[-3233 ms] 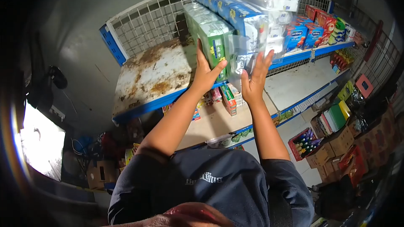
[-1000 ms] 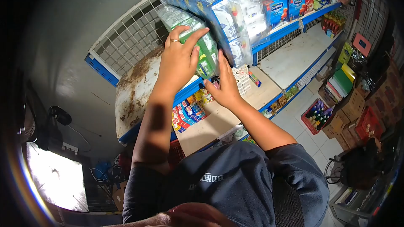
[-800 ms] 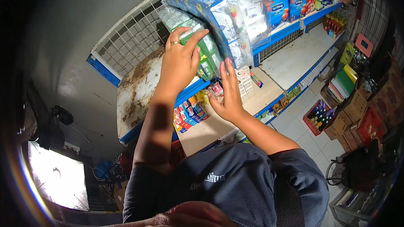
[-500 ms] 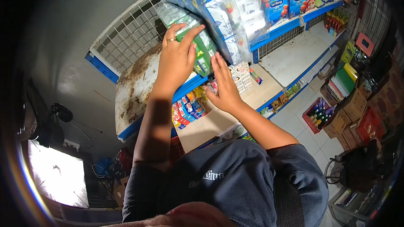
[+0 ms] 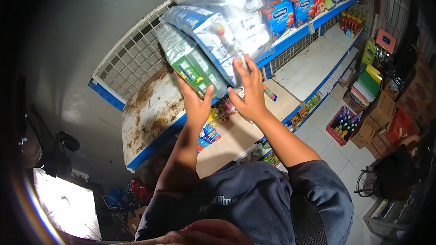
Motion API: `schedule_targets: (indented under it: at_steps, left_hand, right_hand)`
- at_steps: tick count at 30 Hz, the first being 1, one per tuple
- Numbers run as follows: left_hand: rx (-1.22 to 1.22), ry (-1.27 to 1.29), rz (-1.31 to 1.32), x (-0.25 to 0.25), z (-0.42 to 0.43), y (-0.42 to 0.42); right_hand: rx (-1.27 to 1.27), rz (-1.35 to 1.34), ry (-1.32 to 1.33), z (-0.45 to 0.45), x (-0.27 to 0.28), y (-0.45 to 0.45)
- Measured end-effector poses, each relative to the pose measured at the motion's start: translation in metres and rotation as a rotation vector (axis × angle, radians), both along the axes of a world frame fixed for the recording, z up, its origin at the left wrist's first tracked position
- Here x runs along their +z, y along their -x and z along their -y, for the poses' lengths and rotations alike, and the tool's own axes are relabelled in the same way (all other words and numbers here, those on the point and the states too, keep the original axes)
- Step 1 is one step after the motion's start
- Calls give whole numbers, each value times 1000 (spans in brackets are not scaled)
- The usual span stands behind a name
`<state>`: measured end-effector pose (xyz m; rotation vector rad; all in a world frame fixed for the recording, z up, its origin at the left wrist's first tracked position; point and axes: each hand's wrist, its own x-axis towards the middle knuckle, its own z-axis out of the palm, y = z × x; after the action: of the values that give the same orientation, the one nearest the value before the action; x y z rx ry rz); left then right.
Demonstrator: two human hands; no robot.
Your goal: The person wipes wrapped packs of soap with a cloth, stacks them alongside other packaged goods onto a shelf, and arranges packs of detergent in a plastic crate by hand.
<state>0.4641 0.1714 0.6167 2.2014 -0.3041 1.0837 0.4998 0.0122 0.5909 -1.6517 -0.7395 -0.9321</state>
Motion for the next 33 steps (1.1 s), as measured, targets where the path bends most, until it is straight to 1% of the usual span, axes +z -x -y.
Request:
schedule_targets:
  at_steps: [3,5,7,9,10,11,13,14,15,17,18,19,21,22,23,24,25,26,27,28,29,30,31,32,33]
  left_hand:
    - [-14,23,-7,-3,-3,-3]
    - [6,-26,-34,-2,-6,-1]
    - [-14,-33,-30,0,-7,0]
    - [-63,22,-34,0,-7,0]
    - [-45,9,-5,-3,-9,-2]
    - [-40,31,-10,-4,-7,-3]
    - [-37,7,7,-2,-9,-2]
    - [-31,-11,25,0,-9,1]
    - [-55,73,77,-5,-9,4]
    - [67,-47,176,-10,-5,29]
    - [-6,-76,203,-18,-3,46]
    - [-84,-112,238,-25,-4,62]
    - [-349,-33,-67,-62,-23,94]
    - [-317,38,-284,-74,-31,115]
    - [-293,119,-499,-87,-37,137]
    - [-222,282,-575,-123,-46,155]
    - [-155,440,-640,-159,-55,172]
    - [8,354,-734,-173,-60,197]
    - [38,367,-722,-198,-62,218]
    - [74,513,-776,-231,-64,238]
    - [105,666,-827,-255,-62,256]
    - [132,707,-816,-260,-60,270]
    - [170,964,-881,-266,-59,282]
    - [204,1233,-930,-271,-55,293]
    - [234,1281,-894,-276,-54,300]
  right_hand:
    - [29,16,14,5,-5,-5]
    - [-10,29,-118,6,-10,-6]
    - [-40,34,-150,8,-12,-10]
    - [-86,-54,-133,6,-13,-19]
    - [-39,-85,-25,7,-16,-24]
    - [-35,-90,-3,7,-17,-26]
    - [113,-135,-128,1,-22,-26]
    - [82,-116,-144,0,-24,-23]
    - [89,-129,-177,1,-27,-20]
    - [166,-169,-288,3,-37,-6]
    - [227,-194,-372,3,-41,1]
    - [281,-225,-338,6,-52,6]
    - [216,-364,-160,14,-82,18]
    - [261,-386,-119,16,-98,25]
    - [294,-512,-28,18,-116,32]
    - [320,-634,67,21,-132,39]
    - [353,-646,107,25,-146,45]
    - [378,-720,243,29,-159,51]
    - [401,-783,377,28,-167,51]
    - [428,-780,411,25,-172,51]
    - [536,-766,560,22,-176,52]
    - [645,-747,711,17,-174,53]
    - [678,-735,752,9,-172,51]
    - [833,-744,1021,-2,-164,54]
    - [983,-733,1296,-15,-160,55]
